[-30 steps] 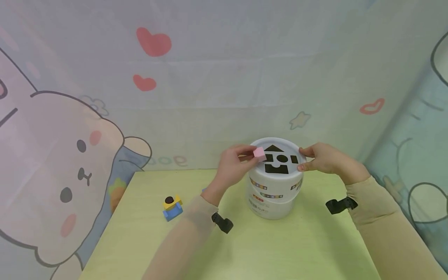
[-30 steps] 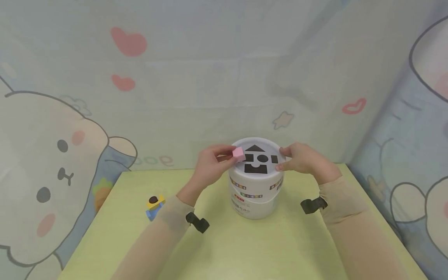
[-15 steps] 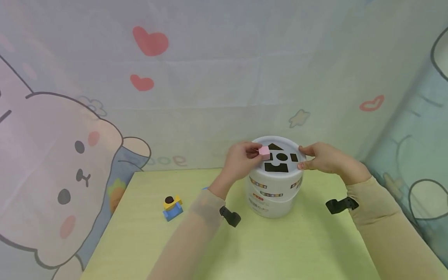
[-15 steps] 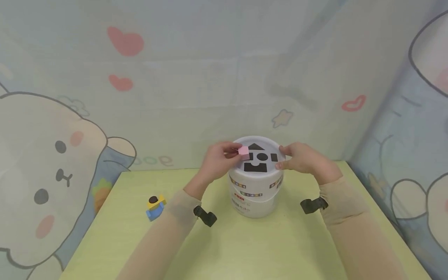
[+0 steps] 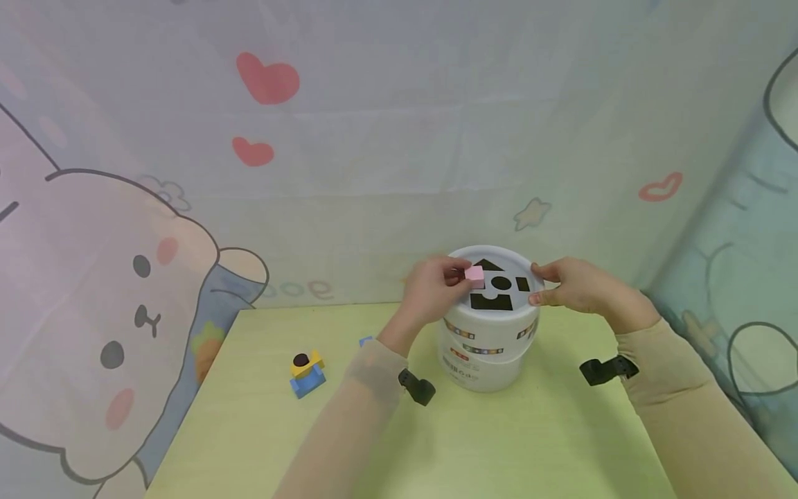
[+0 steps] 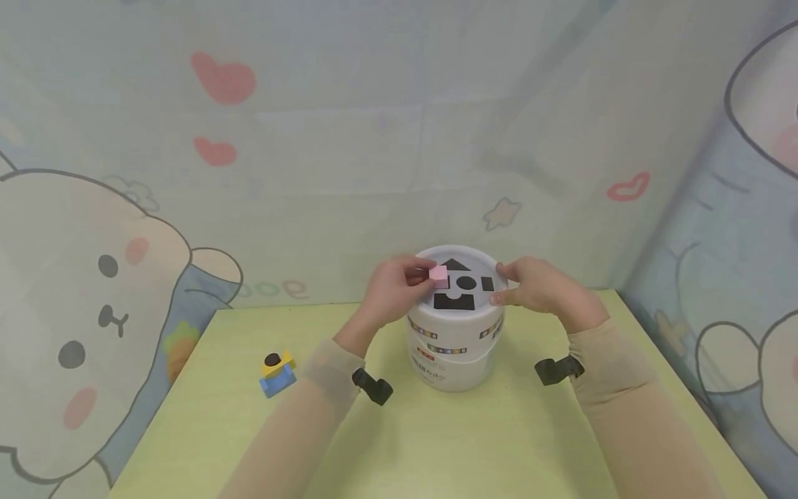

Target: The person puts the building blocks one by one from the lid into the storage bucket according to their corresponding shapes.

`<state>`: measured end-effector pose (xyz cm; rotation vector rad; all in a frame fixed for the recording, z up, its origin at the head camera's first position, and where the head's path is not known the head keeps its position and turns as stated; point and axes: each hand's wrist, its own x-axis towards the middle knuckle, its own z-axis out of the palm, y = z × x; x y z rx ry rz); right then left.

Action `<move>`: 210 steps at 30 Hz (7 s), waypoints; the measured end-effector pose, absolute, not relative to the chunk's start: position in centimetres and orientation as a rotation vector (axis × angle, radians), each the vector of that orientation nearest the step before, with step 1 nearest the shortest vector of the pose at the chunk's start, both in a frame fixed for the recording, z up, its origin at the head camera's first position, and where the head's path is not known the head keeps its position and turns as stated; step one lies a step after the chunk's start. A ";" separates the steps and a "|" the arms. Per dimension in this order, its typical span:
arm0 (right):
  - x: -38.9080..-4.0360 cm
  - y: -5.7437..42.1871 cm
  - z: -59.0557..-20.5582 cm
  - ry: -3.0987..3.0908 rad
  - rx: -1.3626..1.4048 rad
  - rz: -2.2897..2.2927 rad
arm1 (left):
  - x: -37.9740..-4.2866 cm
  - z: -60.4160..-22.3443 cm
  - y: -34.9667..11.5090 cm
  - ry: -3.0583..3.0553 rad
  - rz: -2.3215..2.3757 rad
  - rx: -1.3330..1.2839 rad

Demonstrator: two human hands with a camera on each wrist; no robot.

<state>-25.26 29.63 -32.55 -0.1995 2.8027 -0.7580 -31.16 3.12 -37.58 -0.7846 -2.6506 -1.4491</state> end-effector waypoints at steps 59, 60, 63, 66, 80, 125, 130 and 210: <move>-24.8 30.2 -33.4 2.805 -0.198 -0.844 | -29.6 -43.0 -6.3 -2.085 -1.931 -0.866; -24.8 30.2 -33.4 2.805 -0.199 -0.845 | -29.5 -43.6 -7.5 -2.075 -1.916 -0.845; -24.8 30.2 -33.4 2.804 -0.214 -0.851 | -28.9 -45.2 -11.3 -2.122 -1.872 -0.723; -24.8 30.4 -33.3 2.806 -0.231 -0.849 | -28.4 -46.8 -15.0 -2.191 -1.877 -0.532; -24.7 30.9 -33.5 2.814 -0.227 -0.856 | -26.6 -52.4 -25.6 -2.420 -1.778 0.055; -24.6 30.9 -33.5 2.783 -0.196 -0.887 | -27.2 -55.9 -26.6 -2.677 -1.747 0.201; -24.6 31.0 -33.5 2.784 -0.202 -0.885 | -27.1 -55.8 -26.6 -2.686 -1.718 0.179; -24.4 31.3 -34.4 2.764 -0.161 -0.975 | -26.7 -53.6 -23.1 -2.399 -1.892 -0.299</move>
